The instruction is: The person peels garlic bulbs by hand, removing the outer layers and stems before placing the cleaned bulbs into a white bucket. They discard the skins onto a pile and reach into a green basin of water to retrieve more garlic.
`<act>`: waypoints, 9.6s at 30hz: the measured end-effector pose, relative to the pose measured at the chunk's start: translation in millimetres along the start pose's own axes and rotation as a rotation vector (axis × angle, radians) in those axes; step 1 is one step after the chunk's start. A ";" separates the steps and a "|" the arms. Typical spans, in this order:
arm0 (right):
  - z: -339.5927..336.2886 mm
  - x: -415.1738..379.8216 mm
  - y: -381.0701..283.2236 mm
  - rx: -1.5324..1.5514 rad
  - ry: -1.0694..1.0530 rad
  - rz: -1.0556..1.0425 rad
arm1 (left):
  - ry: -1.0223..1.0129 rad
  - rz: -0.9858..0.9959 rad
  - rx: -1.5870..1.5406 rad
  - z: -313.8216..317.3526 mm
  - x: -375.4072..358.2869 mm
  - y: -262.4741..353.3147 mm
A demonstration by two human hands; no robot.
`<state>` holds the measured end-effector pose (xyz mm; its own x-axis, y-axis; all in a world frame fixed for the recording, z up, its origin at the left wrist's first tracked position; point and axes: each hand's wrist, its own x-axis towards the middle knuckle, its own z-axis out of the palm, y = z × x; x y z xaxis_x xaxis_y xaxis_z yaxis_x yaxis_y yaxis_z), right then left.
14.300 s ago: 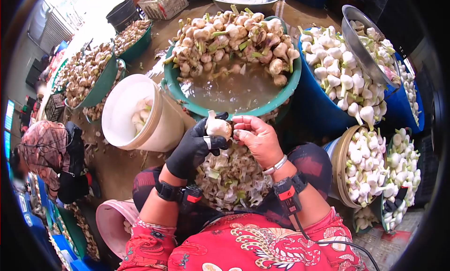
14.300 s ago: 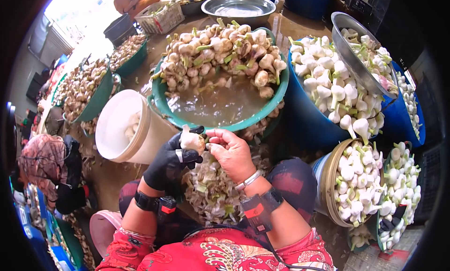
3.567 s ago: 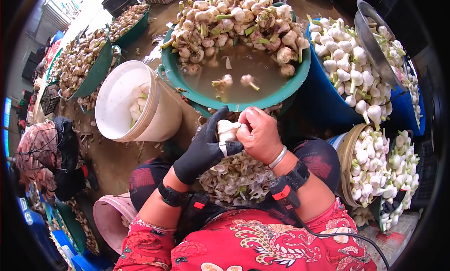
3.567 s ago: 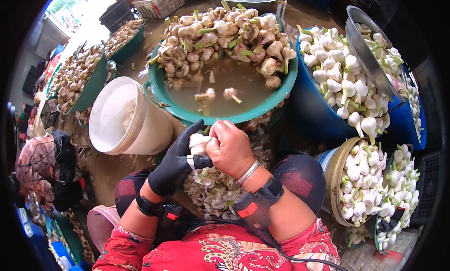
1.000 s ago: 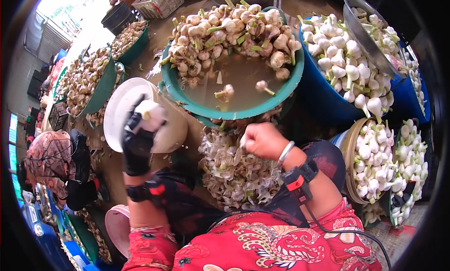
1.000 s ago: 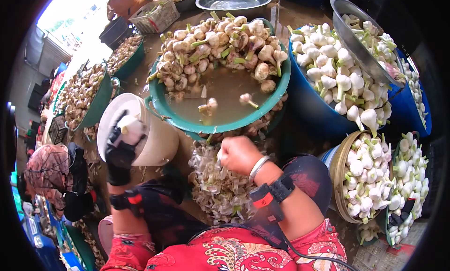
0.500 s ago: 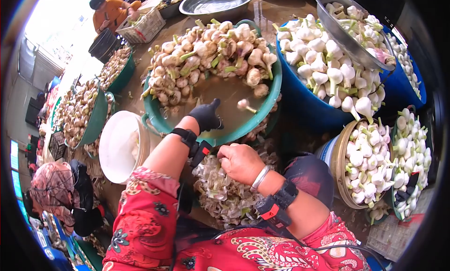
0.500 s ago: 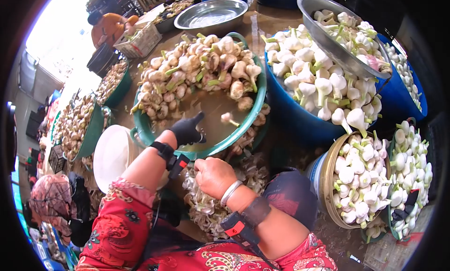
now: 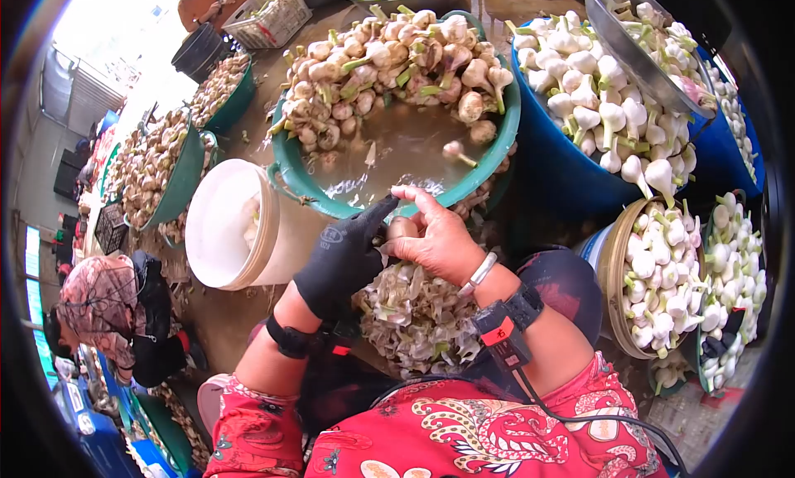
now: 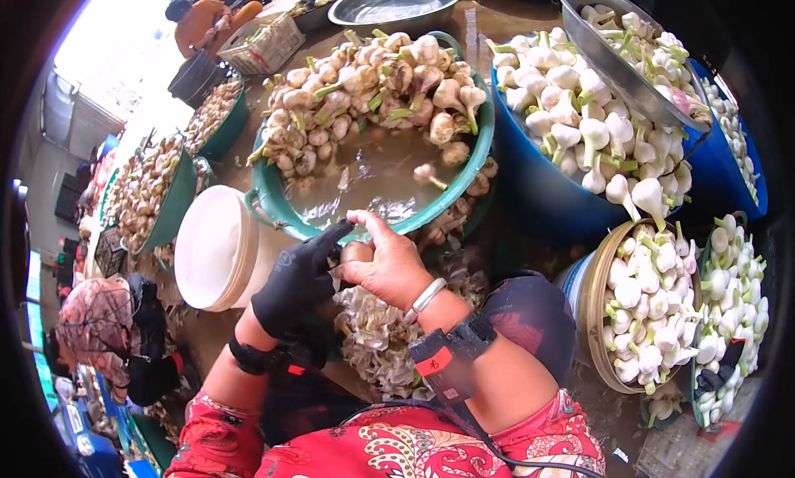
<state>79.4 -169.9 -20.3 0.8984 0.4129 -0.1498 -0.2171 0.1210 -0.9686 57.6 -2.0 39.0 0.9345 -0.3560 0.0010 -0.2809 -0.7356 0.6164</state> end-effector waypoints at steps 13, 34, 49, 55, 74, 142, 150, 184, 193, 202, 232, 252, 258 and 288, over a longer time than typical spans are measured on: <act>26.3 -5.8 2.9 -0.064 0.069 -0.216 | 0.195 -0.326 -1.414 26.7 -25.9 -32.7; 26.6 -6.1 3.8 0.350 0.031 0.031 | 0.185 -0.381 -1.055 23.7 -29.2 -39.5; 19.4 -14.0 -8.9 0.125 -0.052 0.056 | 0.199 -0.383 -1.004 27.6 -30.3 -36.6; 5.9 -11.5 -9.1 -0.128 -0.309 0.474 | 0.304 0.084 -0.036 36.6 -27.7 -38.2; 16.0 -14.1 4.1 -0.764 0.179 -0.503 | 0.192 -0.414 -1.327 15.2 -31.4 -20.3; -52.7 -19.2 -53.5 0.336 0.493 -0.006 | -0.006 -0.142 -0.702 99.0 211.2 -59.7; -19.8 -10.2 -16.0 -0.034 0.265 -0.171 | 0.011 -0.279 -1.189 17.3 35.4 5.5; 5.9 -5.0 -0.6 0.372 -0.011 0.358 | 0.187 -0.470 -1.176 18.7 -34.9 -40.3; 10.2 -10.3 19.4 -0.031 -0.011 0.058 | 0.066 -0.416 -1.160 14.0 -30.6 -25.6; 10.5 -19.6 -3.4 0.093 -0.474 0.274 | 0.251 -0.140 -0.426 29.1 -26.6 -43.3; 8.7 -15.8 -4.5 0.353 -0.489 0.254 | 0.340 -0.122 -0.460 21.2 -30.4 -32.9; 14.1 -6.7 7.7 0.210 -0.089 0.095 | 0.236 -0.128 -0.740 1.8 -39.1 -22.1; 11.1 -2.8 -13.2 0.494 -0.155 0.309 | 0.193 -0.367 -1.196 -3.9 -40.7 -21.7; 18.6 -16.2 -20.5 0.303 -0.313 0.270 | 0.236 -0.355 -1.301 7.7 -40.9 -37.3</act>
<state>62.2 -162.3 5.7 0.6475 0.7108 -0.2747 -0.5679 0.2097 -0.7959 28.2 35.5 9.9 0.9640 -0.0617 -0.2586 0.2636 0.3481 0.8997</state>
